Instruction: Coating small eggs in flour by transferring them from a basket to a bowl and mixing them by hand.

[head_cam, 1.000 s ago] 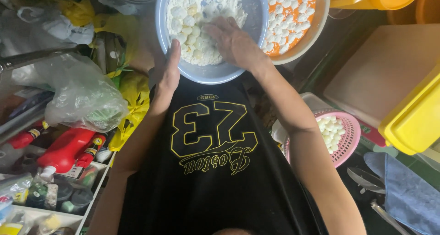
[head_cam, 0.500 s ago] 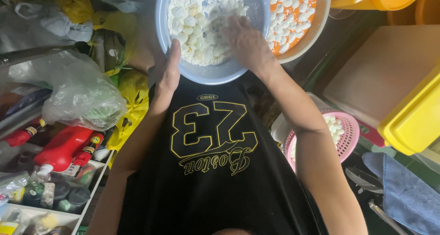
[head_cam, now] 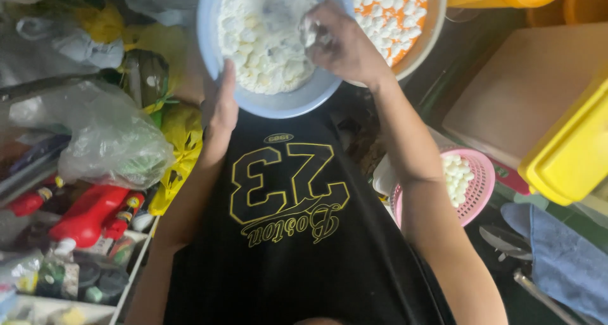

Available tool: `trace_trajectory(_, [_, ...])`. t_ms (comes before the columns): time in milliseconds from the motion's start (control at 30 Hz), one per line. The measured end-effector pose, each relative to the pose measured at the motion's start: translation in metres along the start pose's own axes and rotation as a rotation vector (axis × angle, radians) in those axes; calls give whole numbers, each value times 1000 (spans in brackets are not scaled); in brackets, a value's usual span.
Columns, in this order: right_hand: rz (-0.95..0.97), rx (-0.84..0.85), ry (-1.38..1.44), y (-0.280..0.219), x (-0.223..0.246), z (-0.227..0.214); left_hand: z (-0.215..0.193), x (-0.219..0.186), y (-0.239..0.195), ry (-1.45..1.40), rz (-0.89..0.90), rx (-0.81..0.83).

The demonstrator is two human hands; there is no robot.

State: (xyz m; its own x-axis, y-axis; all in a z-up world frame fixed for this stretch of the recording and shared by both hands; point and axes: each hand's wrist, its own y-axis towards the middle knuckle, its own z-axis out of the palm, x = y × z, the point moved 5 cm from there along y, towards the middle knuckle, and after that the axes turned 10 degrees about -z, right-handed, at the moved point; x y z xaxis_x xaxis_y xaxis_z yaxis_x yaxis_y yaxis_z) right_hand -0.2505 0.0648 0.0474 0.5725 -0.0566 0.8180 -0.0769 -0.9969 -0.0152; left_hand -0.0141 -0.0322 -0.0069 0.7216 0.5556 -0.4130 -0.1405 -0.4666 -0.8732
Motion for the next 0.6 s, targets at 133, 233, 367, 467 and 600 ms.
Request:
trace_trajectory(133, [-200,-160,174,11,-50,44,14,9,30,-566,482,219])
trace_trajectory(233, [-107,-181,107,21,-40,58,13,6,27,-602,465,252])
trace_trajectory(367, [-72,-80,16,20,-41,69,9,14,38,-636,520,229])
trace_trajectory(467, [-10,-189,102,11,-36,45,4,16,32,-618,498,246])
trace_trajectory(600, [-85,-301,211,-25,-42,-23,-2,23,43,-647,516,305])
